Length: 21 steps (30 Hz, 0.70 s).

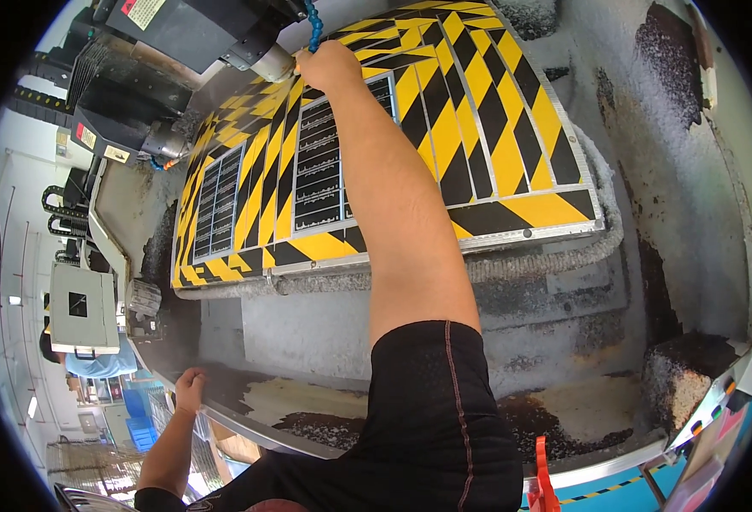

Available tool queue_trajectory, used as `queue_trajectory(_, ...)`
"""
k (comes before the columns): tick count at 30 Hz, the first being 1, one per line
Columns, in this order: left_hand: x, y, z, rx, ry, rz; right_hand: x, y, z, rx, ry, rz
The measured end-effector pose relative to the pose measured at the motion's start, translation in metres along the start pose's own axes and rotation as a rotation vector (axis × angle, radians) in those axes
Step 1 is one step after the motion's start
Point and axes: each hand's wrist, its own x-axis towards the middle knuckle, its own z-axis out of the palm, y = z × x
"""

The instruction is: The person picks up a workpiece, places it onto the machine bed, and secures it with tape. They then spray the workpiece with a nozzle, press buttons on the control panel, and touch the surface before pressing more buttons.

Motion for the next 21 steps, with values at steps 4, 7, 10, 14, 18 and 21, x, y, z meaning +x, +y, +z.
queue_trajectory(4, -0.007, 0.009, -0.001, 0.036, -0.003, -0.025, -0.012, 0.0, 0.002, -0.02, 0.086, -0.077)
queue_trajectory(7, -0.01, 0.008, -0.007, 0.056, 0.021, -0.015, -0.019, -0.006, 0.006, 0.081, 0.08, -0.114)
queue_trajectory(10, -0.006, 0.017, -0.001, 0.045, 0.001, -0.016, -0.011, 0.005, 0.007, 0.082, 0.126, -0.083)
queue_trajectory(14, -0.008, 0.029, -0.003, 0.035, -0.034, -0.029, -0.015, -0.003, 0.009, 0.051, 0.12, -0.025)
queue_trajectory(18, -0.013, 0.037, -0.006, 0.092, 0.001, -0.009, -0.021, -0.015, 0.009, -0.012, 0.12, -0.001)
queue_trajectory(21, -0.012, 0.035, -0.006, 0.072, -0.002, -0.019, -0.021, -0.014, 0.005, -0.013, 0.14, -0.023)
